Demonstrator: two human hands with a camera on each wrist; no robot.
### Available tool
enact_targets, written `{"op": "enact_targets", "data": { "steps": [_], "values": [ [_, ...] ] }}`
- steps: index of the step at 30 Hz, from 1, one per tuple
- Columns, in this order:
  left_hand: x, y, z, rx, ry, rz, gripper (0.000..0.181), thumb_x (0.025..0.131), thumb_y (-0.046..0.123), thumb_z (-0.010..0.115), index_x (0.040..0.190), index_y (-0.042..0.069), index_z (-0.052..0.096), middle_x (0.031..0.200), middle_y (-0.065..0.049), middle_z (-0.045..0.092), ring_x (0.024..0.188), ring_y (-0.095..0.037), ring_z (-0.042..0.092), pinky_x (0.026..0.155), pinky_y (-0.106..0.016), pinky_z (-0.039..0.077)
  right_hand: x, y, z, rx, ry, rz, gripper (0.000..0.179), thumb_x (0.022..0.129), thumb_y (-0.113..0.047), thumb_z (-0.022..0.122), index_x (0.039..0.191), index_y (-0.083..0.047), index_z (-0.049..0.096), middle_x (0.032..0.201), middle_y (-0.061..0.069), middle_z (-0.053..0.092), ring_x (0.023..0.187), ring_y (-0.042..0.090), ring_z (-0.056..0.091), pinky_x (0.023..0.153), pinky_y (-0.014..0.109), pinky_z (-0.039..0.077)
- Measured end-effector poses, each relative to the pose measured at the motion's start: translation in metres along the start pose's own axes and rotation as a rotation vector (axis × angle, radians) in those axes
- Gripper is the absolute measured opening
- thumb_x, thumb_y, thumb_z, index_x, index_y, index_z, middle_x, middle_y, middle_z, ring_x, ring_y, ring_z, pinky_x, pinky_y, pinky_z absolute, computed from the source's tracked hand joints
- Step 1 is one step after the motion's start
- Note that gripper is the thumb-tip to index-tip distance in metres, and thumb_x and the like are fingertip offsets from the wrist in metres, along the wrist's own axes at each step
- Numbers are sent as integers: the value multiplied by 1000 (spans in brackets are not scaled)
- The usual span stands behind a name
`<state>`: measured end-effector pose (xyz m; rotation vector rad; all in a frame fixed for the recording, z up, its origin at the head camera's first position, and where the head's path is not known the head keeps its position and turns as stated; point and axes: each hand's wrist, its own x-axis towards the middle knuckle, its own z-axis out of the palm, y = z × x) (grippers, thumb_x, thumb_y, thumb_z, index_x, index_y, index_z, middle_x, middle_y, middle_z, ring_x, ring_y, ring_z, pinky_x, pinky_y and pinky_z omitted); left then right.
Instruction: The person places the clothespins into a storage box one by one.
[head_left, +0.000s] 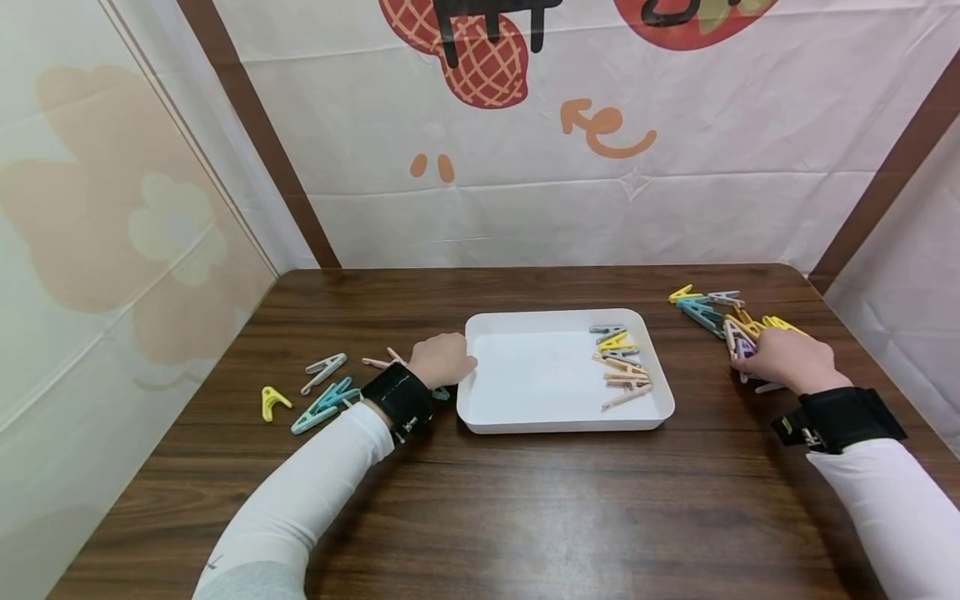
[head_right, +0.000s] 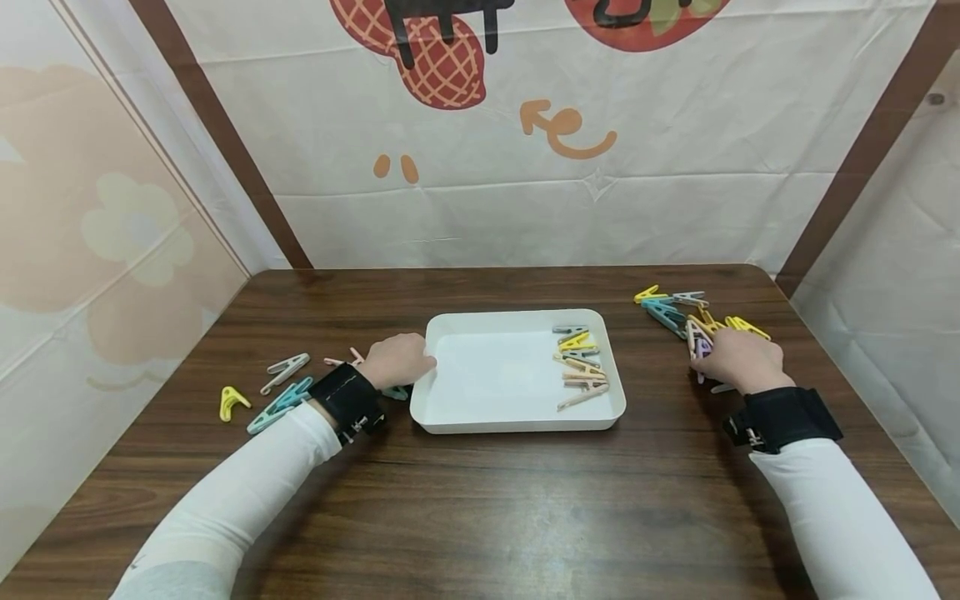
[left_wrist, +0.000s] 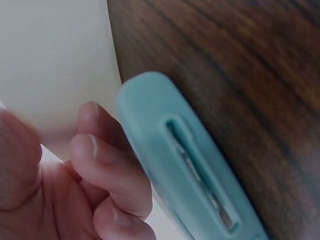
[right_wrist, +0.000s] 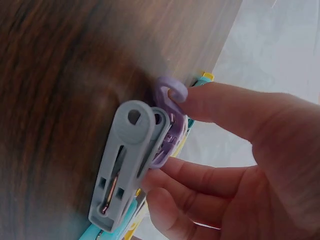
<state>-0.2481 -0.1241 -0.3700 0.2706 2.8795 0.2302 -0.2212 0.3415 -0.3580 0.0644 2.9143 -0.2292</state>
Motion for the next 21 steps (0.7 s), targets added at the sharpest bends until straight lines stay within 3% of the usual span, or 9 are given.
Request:
{"op": "enact_targets", "data": {
  "steps": [7,11,14,18,21],
  "values": [
    [1,0,1,-2,3,-1,26,96,26,53,78,9,59,67,-3,49,61,-20,52,55,-33,38,-5,5,-6,56,-16,-9,38,86,-41,64,72,-5,63,68,10,51,63,26,49,56,41,38],
    [1,-1,0,-4,3,4,26,96,26,53,78,9,59,67,-4,49,60,-20,52,55,-33,39,-9,3,-13,91,43,-22,38,86,-37,64,81,0,63,69,11,54,62,26,49,52,38,38],
    [0,0,0,-9,0,1,25,96,26,53,79,9,59,67,-4,50,61,-20,52,55,-33,38,-11,-4,-17,98,98,-55,42,86,-35,65,96,6,62,77,17,60,66,28,51,52,38,38],
    [-1,0,0,-18,-2,-4,24,96,26,53,81,8,59,68,-4,51,61,-20,52,55,-32,38,-15,-21,-24,108,135,-137,48,87,-33,66,109,8,59,93,25,63,74,30,57,55,40,42],
    [-1,1,1,-18,-2,-6,24,96,26,52,82,8,59,69,-4,51,62,-20,52,55,-33,39,-20,-38,-27,119,139,-212,45,86,-33,68,110,5,60,95,22,65,74,27,58,55,38,42]
  ]
}}
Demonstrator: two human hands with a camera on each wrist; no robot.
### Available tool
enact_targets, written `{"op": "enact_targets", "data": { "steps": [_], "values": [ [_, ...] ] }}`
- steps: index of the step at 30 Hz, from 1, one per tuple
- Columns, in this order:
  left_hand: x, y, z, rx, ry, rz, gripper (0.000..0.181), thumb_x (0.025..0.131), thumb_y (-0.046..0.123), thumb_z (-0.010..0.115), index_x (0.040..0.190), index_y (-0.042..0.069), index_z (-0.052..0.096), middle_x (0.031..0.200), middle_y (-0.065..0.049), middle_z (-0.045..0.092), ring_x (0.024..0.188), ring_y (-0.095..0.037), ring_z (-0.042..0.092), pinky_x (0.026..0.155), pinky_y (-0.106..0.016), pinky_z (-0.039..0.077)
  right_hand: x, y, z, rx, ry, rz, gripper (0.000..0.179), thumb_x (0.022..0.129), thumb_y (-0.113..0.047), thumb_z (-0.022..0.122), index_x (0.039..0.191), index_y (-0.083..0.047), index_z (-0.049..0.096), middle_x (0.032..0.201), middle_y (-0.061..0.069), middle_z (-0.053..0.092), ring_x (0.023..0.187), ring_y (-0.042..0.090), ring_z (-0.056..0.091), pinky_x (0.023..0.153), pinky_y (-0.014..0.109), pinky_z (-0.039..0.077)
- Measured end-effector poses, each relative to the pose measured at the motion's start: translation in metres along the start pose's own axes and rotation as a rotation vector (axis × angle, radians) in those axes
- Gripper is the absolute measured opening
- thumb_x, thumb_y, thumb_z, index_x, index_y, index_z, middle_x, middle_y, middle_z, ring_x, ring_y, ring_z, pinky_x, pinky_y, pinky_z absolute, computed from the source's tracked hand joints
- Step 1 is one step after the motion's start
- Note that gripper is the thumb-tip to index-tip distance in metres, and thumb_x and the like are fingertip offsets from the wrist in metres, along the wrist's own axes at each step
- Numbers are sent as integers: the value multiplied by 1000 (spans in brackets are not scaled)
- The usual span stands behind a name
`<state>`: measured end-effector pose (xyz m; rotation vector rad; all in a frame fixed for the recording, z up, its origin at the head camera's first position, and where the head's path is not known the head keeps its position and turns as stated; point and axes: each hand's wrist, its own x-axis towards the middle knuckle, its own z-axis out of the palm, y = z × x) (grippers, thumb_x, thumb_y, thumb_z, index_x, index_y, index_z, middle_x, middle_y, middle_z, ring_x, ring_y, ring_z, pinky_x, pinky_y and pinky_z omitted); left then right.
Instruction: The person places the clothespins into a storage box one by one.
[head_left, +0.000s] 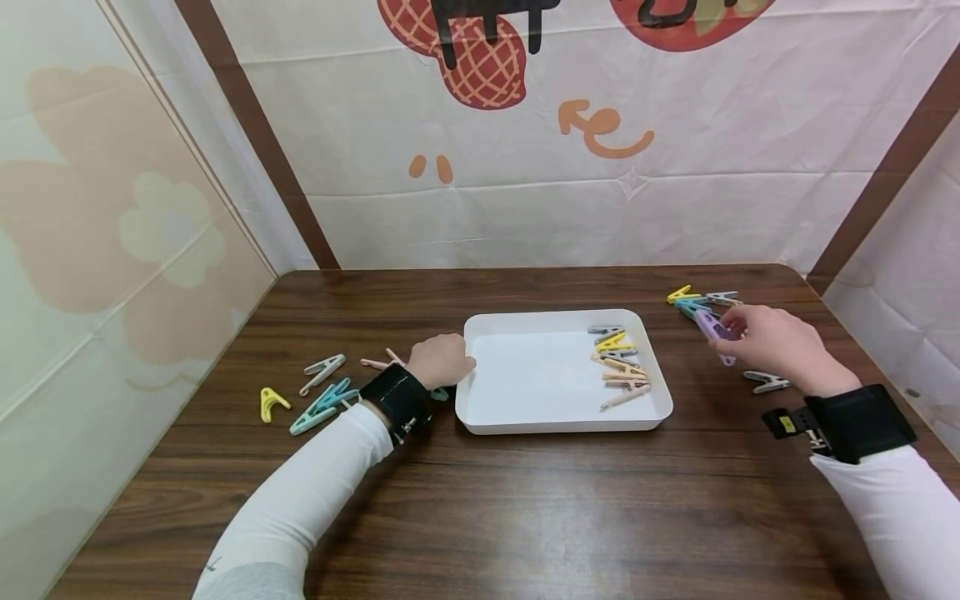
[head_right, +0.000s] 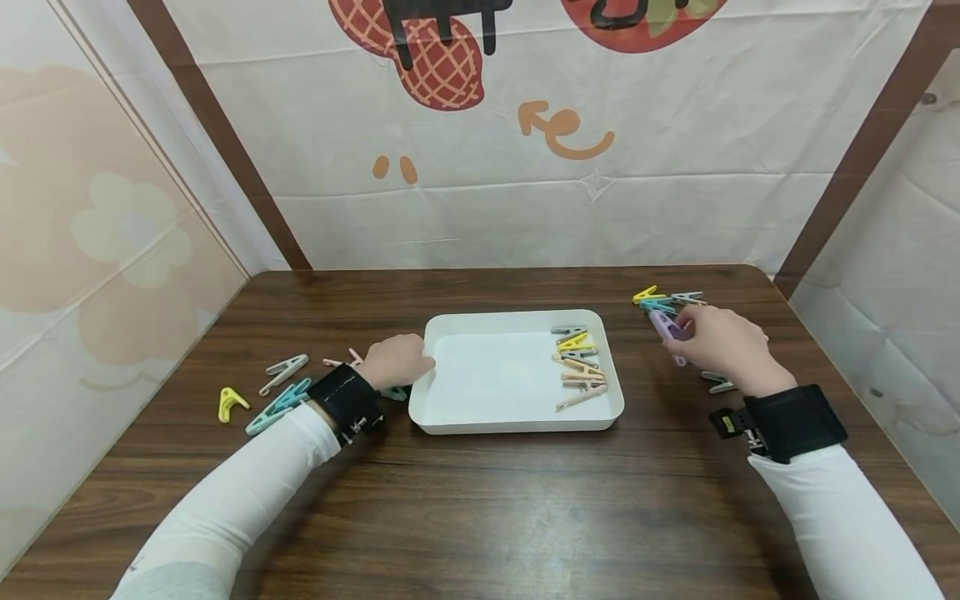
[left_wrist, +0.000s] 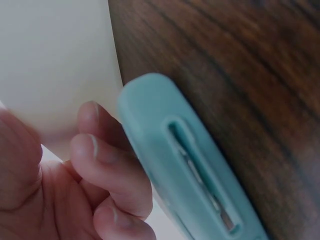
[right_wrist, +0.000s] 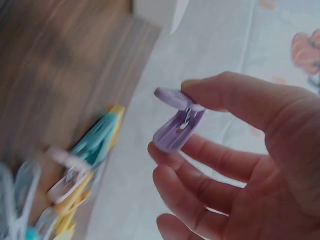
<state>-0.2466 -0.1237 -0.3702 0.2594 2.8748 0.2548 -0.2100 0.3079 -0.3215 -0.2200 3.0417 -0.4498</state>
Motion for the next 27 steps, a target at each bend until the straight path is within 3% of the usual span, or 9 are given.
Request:
{"op": "enact_targets", "data": {
  "steps": [5,10,17,27],
  "values": [
    [0,0,0,-2,-3,-6,24,96,25,52,81,8,59,69,-5,51,61,-20,52,55,-33,38,-2,-32,4,10,22,-175,34,85,-27,73,105,-2,64,88,8,65,73,21,55,59,36,44],
    [0,-1,1,-5,2,1,24,96,25,52,80,9,59,68,-4,51,61,-20,52,55,-32,38,-10,-60,17,-12,41,-348,29,81,-21,78,104,-6,68,94,4,64,83,20,55,70,40,47],
    [2,-2,2,-5,3,1,25,97,26,52,80,8,59,67,-4,49,60,-20,51,55,-33,38,-15,-81,37,-57,50,-553,26,77,-15,83,99,-11,70,95,0,64,84,18,56,67,35,46],
    [3,-1,1,-2,-1,-1,24,97,26,51,83,9,59,67,-4,50,61,-20,51,56,-33,38,-16,-80,45,-52,-102,-570,24,77,-13,83,98,-14,72,97,-4,64,91,19,59,74,40,49]
  ]
}}
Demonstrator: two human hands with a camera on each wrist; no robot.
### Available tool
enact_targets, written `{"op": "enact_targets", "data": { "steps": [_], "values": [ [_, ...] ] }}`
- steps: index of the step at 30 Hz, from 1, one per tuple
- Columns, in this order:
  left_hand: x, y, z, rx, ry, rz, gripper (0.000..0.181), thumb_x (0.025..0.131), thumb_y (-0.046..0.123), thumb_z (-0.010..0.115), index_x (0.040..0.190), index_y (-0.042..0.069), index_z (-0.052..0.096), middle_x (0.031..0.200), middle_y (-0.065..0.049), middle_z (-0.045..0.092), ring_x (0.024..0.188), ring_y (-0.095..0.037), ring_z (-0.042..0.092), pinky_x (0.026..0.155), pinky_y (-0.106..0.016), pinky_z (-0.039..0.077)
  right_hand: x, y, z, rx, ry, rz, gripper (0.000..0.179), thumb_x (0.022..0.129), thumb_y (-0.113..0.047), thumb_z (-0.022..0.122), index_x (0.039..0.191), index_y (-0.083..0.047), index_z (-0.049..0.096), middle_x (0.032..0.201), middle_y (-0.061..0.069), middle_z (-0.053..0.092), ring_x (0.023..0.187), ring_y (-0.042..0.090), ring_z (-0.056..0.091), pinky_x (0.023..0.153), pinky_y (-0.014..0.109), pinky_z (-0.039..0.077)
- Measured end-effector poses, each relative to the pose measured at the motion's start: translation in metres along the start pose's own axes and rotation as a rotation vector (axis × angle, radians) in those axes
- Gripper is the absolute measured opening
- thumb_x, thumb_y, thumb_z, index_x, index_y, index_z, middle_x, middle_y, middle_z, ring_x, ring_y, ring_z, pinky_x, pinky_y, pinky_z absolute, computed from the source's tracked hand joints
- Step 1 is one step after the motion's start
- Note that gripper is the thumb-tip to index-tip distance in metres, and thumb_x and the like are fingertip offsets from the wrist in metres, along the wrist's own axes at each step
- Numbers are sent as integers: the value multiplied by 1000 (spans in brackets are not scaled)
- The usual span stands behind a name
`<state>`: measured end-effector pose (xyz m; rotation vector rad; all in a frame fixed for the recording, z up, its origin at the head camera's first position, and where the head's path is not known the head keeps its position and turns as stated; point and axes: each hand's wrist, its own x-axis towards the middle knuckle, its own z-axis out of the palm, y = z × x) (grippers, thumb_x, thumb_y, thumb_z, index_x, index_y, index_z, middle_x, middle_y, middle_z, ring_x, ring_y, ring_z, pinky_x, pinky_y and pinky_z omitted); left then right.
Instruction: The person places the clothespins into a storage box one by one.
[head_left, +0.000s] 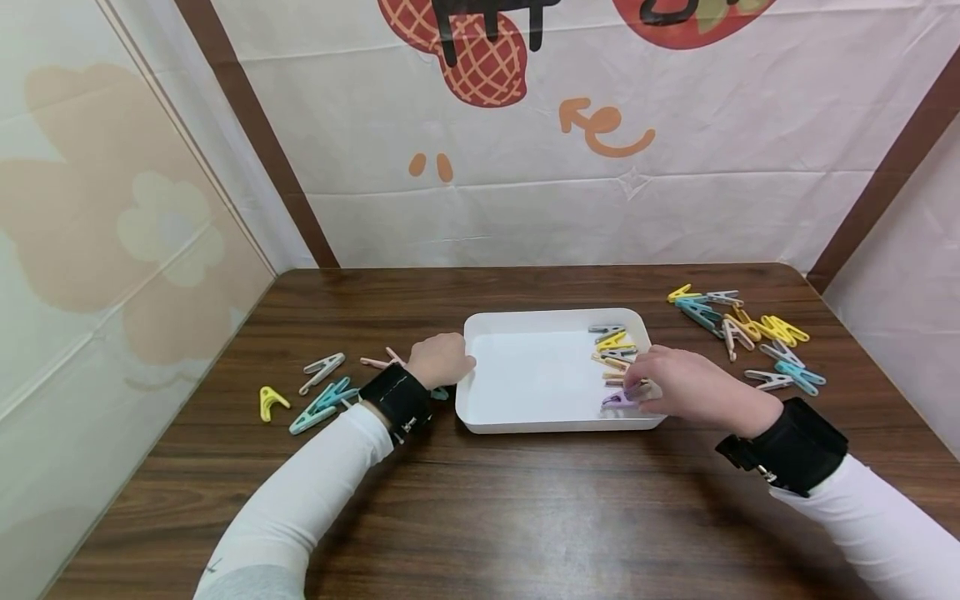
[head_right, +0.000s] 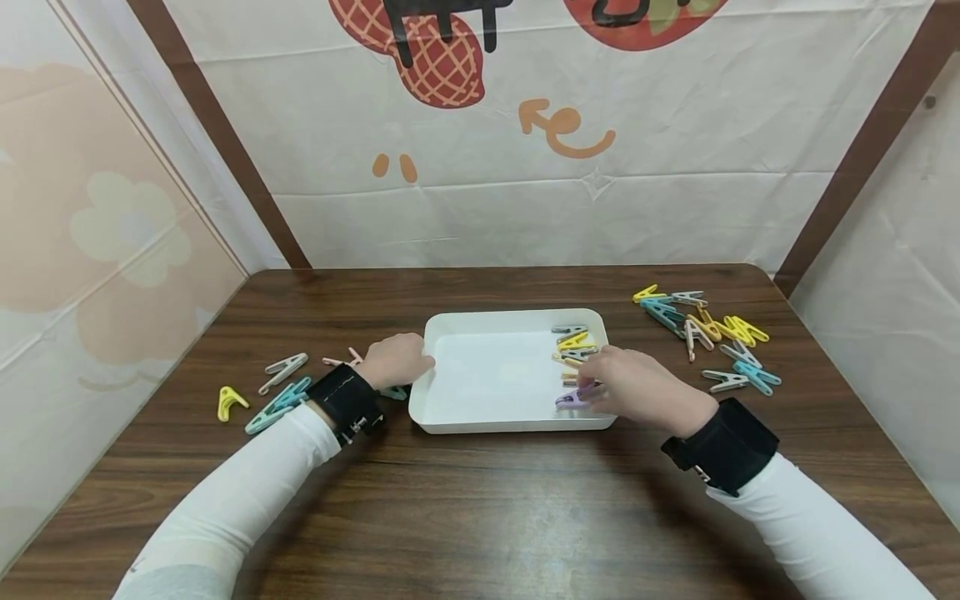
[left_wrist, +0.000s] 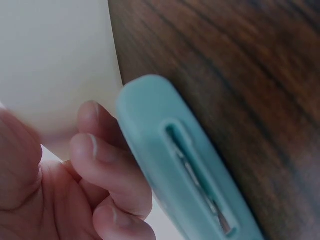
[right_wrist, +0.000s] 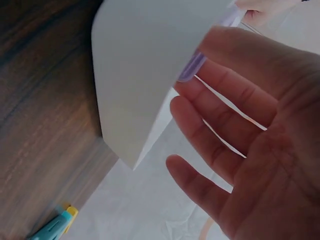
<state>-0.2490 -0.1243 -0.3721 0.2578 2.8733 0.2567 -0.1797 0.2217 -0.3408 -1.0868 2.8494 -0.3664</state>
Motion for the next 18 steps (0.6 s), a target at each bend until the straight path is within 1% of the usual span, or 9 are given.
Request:
{"op": "enact_targets", "data": {
  "steps": [3,6,11,13,18],
  "values": [
    [-1,1,-1,2,0,3,24,97,26,51,83,9,59,68,-4,49,61,-20,51,56,-33,38,-1,0,2,14,-26,5,22,78,-13,82,98,-15,72,98,-3,64,91,19,58,75,40,49],
    [-1,0,-1,4,-4,6,24,97,27,51,84,9,59,69,-4,50,62,-20,52,56,-33,39,0,0,4,10,-34,1,22,77,-12,82,96,-15,72,98,-3,64,91,19,58,76,40,49],
    [-2,0,-1,-2,-16,-1,24,98,27,52,86,8,59,70,-5,51,63,-21,53,58,-33,40,4,0,7,-32,-29,-41,21,75,-13,84,92,-15,74,94,-3,62,87,17,56,74,39,49],
    [-2,0,-2,-7,-18,-1,24,97,26,52,85,8,59,70,-5,51,63,-21,53,58,-33,40,5,1,8,-39,-30,-42,20,74,-13,85,91,-15,74,92,-4,61,86,17,55,74,38,49],
    [-1,-1,-2,-10,-8,8,24,97,24,51,80,9,57,67,-4,48,60,-19,51,55,-32,39,8,4,10,-2,-44,-8,17,76,-14,84,87,-16,72,90,-6,62,85,16,54,74,38,48]
  ]
}}
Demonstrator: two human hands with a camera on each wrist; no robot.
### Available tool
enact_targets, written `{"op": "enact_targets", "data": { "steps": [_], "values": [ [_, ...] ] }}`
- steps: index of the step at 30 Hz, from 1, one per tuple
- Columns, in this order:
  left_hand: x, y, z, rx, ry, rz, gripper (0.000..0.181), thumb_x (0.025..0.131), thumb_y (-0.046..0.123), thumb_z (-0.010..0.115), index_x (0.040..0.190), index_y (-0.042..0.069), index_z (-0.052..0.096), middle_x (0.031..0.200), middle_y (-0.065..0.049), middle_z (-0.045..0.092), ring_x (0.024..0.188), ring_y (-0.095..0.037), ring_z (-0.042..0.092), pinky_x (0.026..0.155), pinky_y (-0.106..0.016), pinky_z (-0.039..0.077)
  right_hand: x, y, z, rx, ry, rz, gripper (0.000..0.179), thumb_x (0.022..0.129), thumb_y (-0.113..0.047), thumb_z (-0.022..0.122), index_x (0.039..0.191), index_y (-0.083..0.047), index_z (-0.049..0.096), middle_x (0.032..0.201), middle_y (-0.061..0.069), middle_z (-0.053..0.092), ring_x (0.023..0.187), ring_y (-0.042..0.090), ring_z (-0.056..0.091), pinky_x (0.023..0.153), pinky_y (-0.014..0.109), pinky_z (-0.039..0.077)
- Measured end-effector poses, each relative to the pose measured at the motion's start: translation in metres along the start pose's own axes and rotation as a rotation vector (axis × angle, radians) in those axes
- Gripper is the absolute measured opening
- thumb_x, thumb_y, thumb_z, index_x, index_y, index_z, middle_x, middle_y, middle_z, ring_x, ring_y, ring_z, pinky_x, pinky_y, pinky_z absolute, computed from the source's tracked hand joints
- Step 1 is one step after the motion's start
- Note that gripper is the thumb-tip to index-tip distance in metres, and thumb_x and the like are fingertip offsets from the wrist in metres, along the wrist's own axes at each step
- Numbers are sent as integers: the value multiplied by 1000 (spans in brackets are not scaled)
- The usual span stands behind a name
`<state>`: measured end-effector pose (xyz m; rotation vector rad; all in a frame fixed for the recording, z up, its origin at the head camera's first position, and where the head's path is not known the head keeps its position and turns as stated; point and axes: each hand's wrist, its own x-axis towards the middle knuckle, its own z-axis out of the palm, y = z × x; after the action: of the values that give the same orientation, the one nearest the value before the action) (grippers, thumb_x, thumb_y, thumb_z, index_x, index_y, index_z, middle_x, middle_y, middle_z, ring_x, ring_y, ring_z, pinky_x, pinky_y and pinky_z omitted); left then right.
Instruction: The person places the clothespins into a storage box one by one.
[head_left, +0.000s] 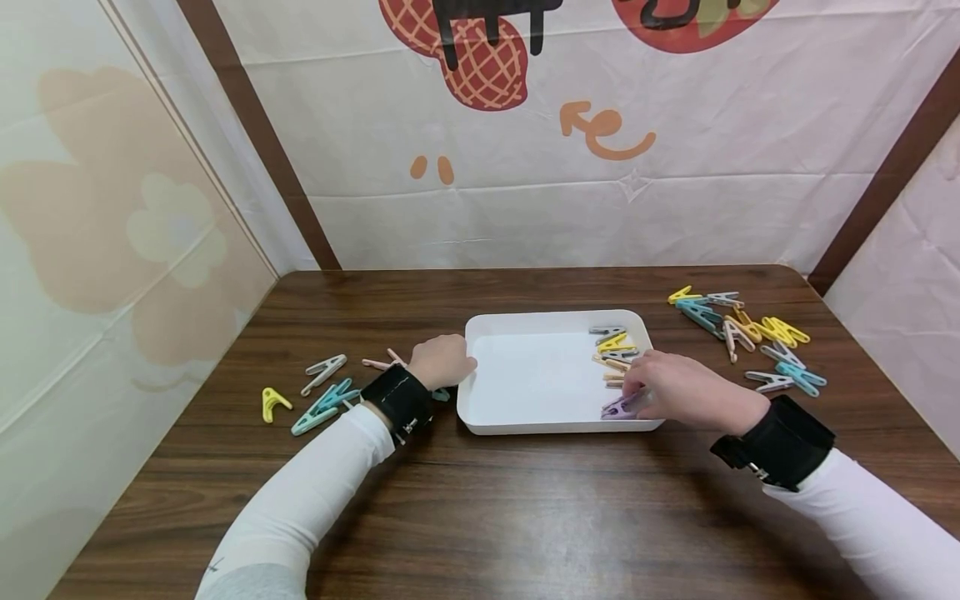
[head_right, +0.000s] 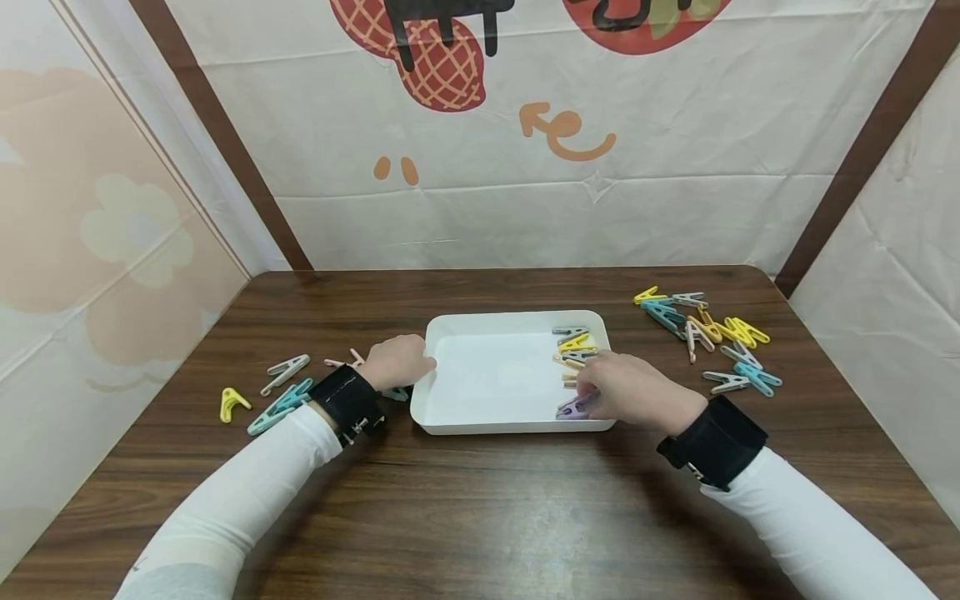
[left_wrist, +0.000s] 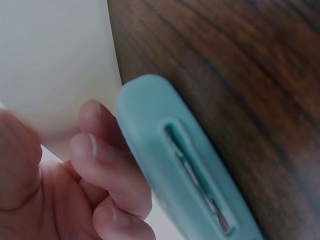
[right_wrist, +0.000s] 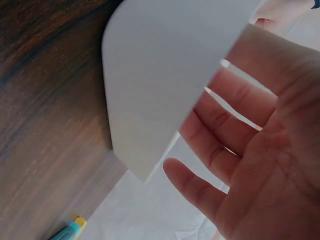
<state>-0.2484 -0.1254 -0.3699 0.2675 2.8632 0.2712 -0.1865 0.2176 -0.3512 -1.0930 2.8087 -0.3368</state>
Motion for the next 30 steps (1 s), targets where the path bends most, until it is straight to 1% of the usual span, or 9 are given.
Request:
{"op": "enact_targets", "data": {
  "steps": [3,10,13,17,20,24,26,30],
  "values": [
    [1,-1,2,6,6,-2,25,97,26,52,80,9,58,67,-4,48,60,-19,51,55,-32,38,2,2,2,4,3,6,18,75,-15,84,86,-17,70,88,-7,61,83,16,54,73,37,47],
    [1,-1,3,12,17,7,26,97,26,51,78,9,57,67,-3,48,60,-19,50,55,-32,37,2,6,8,-36,52,-12,25,70,-17,88,84,-16,67,84,-6,59,76,12,51,70,35,46],
    [0,-1,4,12,16,10,26,97,26,51,77,9,57,67,-4,48,60,-20,51,55,-33,37,1,5,7,-20,50,3,24,73,-18,86,87,-16,68,86,-6,59,78,12,52,71,36,46],
    [0,-1,3,14,12,11,27,97,26,51,78,9,57,67,-4,48,59,-19,50,55,-32,37,-5,5,1,42,53,71,23,80,-26,81,96,-14,69,91,-5,61,81,13,54,71,36,47],
    [0,0,2,17,10,1,26,97,27,52,79,9,58,67,-4,49,60,-19,51,55,-32,38,-11,6,-7,65,96,125,28,84,-30,77,102,-11,68,90,-3,61,79,15,54,67,34,45],
    [1,1,1,16,6,-6,25,98,27,52,81,9,59,68,-4,50,61,-20,51,56,-32,38,-20,14,-17,70,166,185,31,89,-27,72,110,-5,65,90,0,62,81,15,57,68,35,47],
    [1,0,1,15,4,-2,26,98,27,51,81,9,59,68,-4,49,61,-19,51,56,-32,38,-24,19,-21,83,188,220,31,90,-25,70,112,-4,64,93,1,64,84,17,60,71,38,49],
    [3,-1,4,14,7,4,28,98,27,51,78,9,58,66,-3,48,59,-19,50,55,-32,38,-30,38,-26,87,233,283,31,92,-24,68,112,-1,63,97,6,66,88,22,62,74,44,50]
  ]
}}
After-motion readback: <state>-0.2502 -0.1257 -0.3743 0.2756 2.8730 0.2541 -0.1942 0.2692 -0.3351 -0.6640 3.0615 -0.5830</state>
